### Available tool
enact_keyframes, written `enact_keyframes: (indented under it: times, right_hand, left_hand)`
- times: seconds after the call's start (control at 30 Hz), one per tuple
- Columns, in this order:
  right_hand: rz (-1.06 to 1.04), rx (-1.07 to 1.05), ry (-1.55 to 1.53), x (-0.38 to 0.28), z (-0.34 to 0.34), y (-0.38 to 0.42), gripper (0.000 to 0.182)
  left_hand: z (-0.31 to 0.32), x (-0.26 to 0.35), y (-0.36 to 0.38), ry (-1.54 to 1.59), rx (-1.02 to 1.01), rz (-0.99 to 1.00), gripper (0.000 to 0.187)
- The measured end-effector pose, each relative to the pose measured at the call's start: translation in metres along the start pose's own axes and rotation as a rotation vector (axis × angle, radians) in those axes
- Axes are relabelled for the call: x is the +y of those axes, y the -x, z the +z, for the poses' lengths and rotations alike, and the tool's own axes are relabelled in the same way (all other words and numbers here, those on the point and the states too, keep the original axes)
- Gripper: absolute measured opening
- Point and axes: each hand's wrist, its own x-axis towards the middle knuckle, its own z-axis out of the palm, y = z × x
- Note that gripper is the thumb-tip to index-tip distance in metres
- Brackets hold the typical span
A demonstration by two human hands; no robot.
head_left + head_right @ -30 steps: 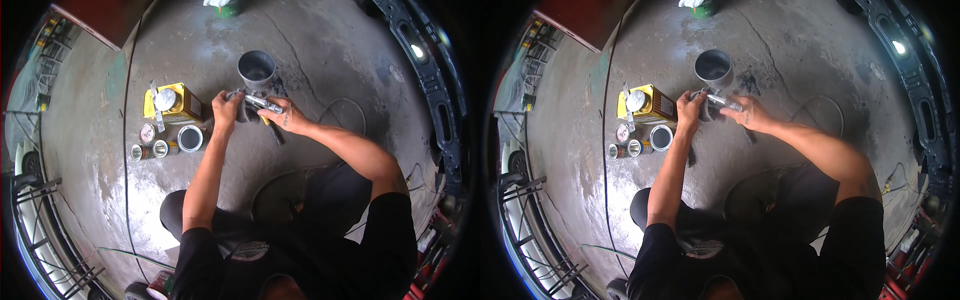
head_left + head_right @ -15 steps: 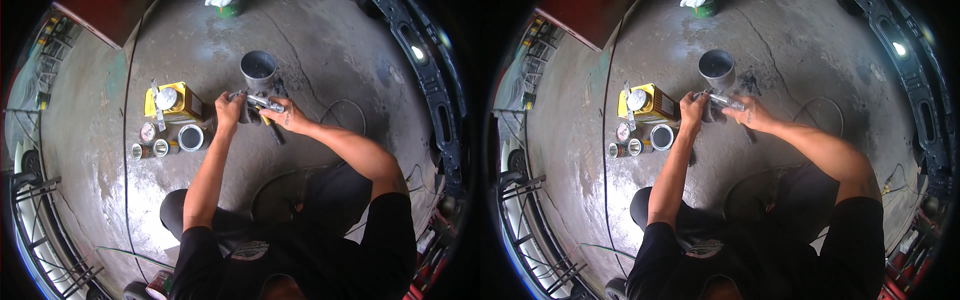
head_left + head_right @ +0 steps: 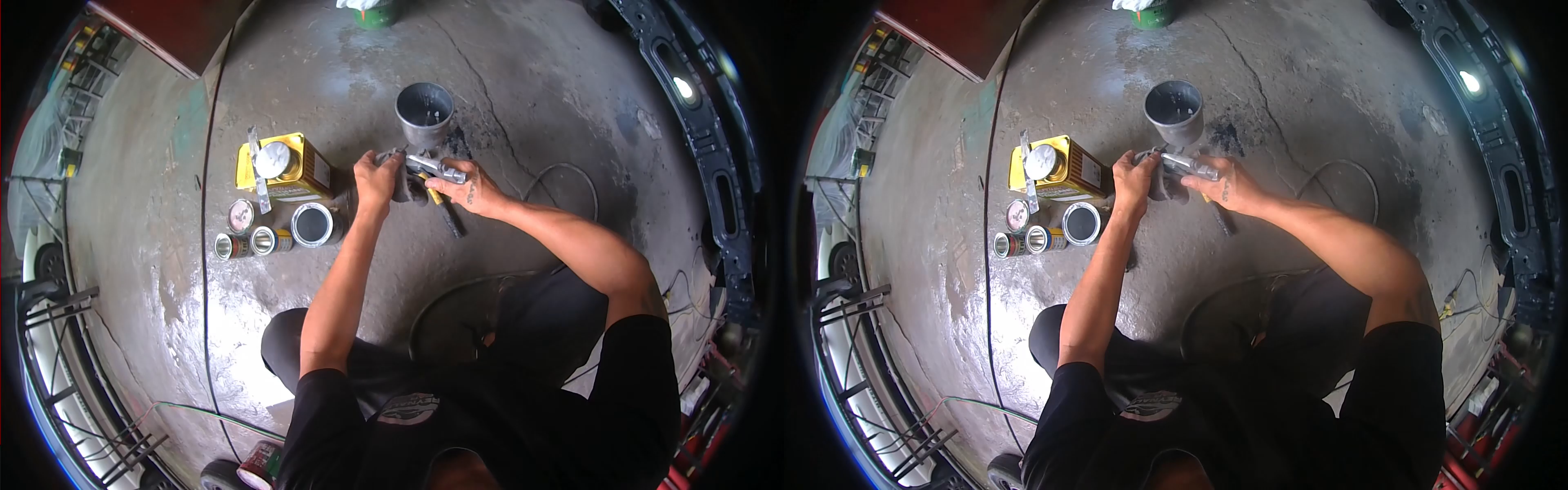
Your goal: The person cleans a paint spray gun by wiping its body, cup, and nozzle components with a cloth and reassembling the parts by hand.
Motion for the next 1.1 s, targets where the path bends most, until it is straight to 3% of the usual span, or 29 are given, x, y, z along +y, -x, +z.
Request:
enact_keyframes:
  times: [0.67,0.8,0.93,1.03,1.1]
  right_hand:
    - [0.054,-0.037,-0.038,0.002,-0.002,-0.002,0.038]
    - [0.05,0.033,-0.107,0.0,0.003,-0.001,0.031]
    - [0.098,-0.011,-0.092,0.0,-0.001,-0.001,0.04]
    - [0.12,-0.007,-0.091,-0.002,-0.002,0.001,0.039]
    - [0.119,-0.002,-0.102,-0.002,-0.002,0.001,0.039]
  left_hand:
    - [0.002,-0.001,-0.001,-0.001,0.013,0.01,0.045]
    - [0.003,-0.004,-0.007,-0.038,0.024,0.036,0.046]
    - [0.006,-0.004,-0.008,-0.014,0.033,0.051,0.044]
    - [0.001,-0.001,-0.009,-0.052,-0.072,-0.04,0.072]
    - [0.006,-0.004,-0.007,-0.008,-0.005,0.023,0.047]
